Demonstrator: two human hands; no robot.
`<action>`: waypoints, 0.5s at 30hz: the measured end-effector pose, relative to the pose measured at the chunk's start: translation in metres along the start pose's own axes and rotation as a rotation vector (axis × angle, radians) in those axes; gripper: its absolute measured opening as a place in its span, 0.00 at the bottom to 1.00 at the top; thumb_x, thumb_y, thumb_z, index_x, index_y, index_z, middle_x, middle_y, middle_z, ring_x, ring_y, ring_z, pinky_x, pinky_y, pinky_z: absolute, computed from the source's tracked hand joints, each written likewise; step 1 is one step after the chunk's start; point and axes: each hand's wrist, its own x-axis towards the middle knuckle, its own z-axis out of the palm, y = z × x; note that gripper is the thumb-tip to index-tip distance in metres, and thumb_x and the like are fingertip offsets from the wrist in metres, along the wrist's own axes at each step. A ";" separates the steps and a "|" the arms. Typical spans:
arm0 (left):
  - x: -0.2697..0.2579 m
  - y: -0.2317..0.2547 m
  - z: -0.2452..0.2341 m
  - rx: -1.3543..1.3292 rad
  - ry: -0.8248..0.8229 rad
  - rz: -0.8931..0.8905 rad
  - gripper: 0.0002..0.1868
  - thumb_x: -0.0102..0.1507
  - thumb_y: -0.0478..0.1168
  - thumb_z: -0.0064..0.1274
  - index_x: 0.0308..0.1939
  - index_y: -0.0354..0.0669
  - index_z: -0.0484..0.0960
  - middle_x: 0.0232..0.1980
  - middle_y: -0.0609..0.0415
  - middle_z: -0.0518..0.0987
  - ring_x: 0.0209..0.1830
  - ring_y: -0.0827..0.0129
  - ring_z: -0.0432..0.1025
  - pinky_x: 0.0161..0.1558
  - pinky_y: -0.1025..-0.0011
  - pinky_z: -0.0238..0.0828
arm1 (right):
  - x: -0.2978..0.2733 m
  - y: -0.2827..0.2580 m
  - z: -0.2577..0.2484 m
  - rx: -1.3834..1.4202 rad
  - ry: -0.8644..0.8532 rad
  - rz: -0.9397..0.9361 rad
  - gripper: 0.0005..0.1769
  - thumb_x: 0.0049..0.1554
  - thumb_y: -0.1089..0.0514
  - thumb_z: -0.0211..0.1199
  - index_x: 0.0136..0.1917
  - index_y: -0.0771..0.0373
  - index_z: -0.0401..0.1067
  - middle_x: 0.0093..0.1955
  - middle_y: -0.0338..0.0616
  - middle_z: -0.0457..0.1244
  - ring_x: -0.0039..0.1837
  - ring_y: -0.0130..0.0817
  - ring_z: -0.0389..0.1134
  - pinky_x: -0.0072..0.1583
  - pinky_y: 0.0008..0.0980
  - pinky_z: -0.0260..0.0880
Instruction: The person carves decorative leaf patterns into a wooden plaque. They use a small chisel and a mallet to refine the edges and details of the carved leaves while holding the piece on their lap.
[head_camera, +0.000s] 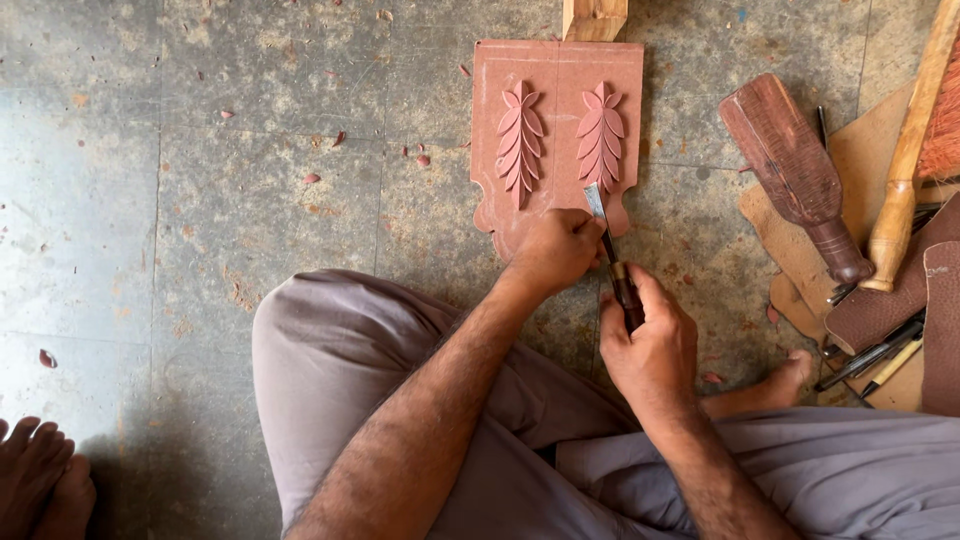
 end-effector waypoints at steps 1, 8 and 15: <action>-0.001 -0.001 -0.001 0.000 0.001 -0.001 0.19 0.70 0.46 0.49 0.35 0.33 0.85 0.29 0.50 0.85 0.27 0.70 0.80 0.36 0.67 0.79 | -0.001 0.000 0.001 0.005 0.004 0.011 0.20 0.56 0.63 0.65 0.62 0.71 0.73 0.47 0.60 0.70 0.48 0.51 0.74 0.49 0.45 0.74; 0.006 -0.007 -0.001 0.047 -0.009 -0.047 0.15 0.67 0.46 0.55 0.37 0.36 0.87 0.30 0.55 0.86 0.28 0.75 0.81 0.36 0.71 0.80 | -0.004 0.003 -0.001 0.058 -0.014 0.066 0.22 0.60 0.62 0.63 0.66 0.72 0.72 0.50 0.58 0.72 0.50 0.44 0.77 0.52 0.39 0.76; 0.019 -0.020 0.004 -0.014 -0.012 -0.092 0.16 0.67 0.44 0.56 0.35 0.33 0.87 0.30 0.52 0.86 0.27 0.74 0.81 0.34 0.71 0.81 | -0.004 -0.002 -0.002 0.118 -0.017 0.102 0.21 0.60 0.62 0.63 0.66 0.70 0.73 0.52 0.57 0.72 0.51 0.41 0.77 0.52 0.38 0.76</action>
